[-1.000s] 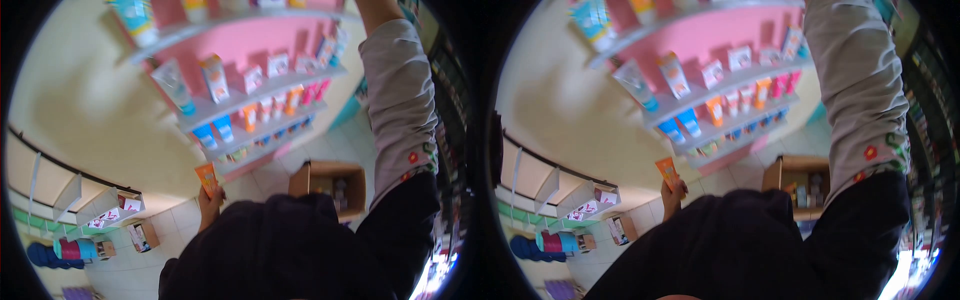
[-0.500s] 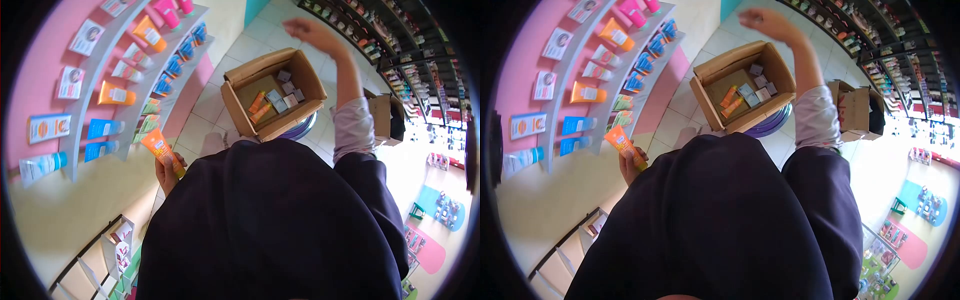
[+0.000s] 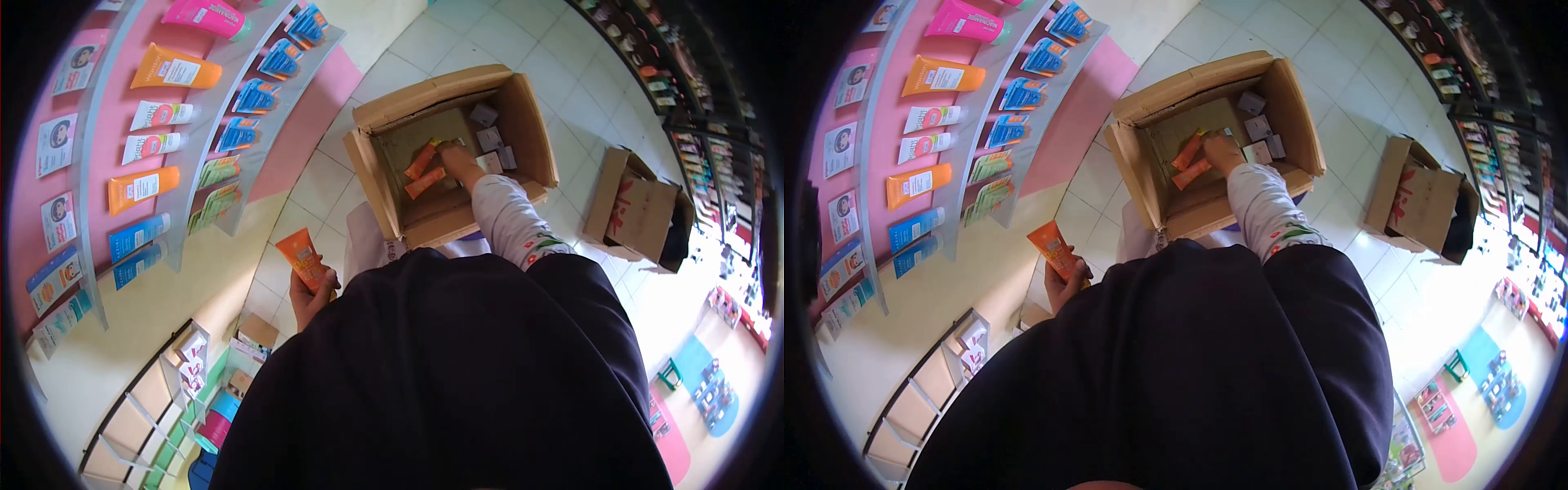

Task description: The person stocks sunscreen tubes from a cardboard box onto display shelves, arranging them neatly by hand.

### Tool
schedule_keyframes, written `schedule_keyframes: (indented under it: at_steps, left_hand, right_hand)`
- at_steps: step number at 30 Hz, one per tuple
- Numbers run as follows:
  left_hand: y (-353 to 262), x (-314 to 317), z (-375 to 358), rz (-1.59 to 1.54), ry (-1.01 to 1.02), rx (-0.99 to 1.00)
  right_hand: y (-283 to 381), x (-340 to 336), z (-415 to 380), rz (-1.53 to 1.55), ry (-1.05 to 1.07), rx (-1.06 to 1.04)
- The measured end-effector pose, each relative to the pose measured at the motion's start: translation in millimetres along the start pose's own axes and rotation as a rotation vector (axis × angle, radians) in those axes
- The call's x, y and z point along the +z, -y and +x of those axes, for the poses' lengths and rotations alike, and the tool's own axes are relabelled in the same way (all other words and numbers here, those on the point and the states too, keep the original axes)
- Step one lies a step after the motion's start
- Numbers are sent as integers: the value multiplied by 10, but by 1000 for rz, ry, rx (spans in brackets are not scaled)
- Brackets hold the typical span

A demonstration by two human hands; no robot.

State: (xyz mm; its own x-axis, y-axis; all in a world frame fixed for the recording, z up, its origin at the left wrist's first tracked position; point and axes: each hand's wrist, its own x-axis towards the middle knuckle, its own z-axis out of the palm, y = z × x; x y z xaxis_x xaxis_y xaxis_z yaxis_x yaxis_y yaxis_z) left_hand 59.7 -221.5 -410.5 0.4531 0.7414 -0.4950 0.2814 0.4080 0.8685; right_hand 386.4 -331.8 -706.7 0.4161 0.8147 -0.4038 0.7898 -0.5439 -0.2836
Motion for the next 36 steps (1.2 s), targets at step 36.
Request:
schedule_keyframes:
  at_steps: [36]
  left_hand:
    - [11, 442, -152, 76, -78, 3]
  right_hand:
    - [229, -293, -316, 635, 208, 18]
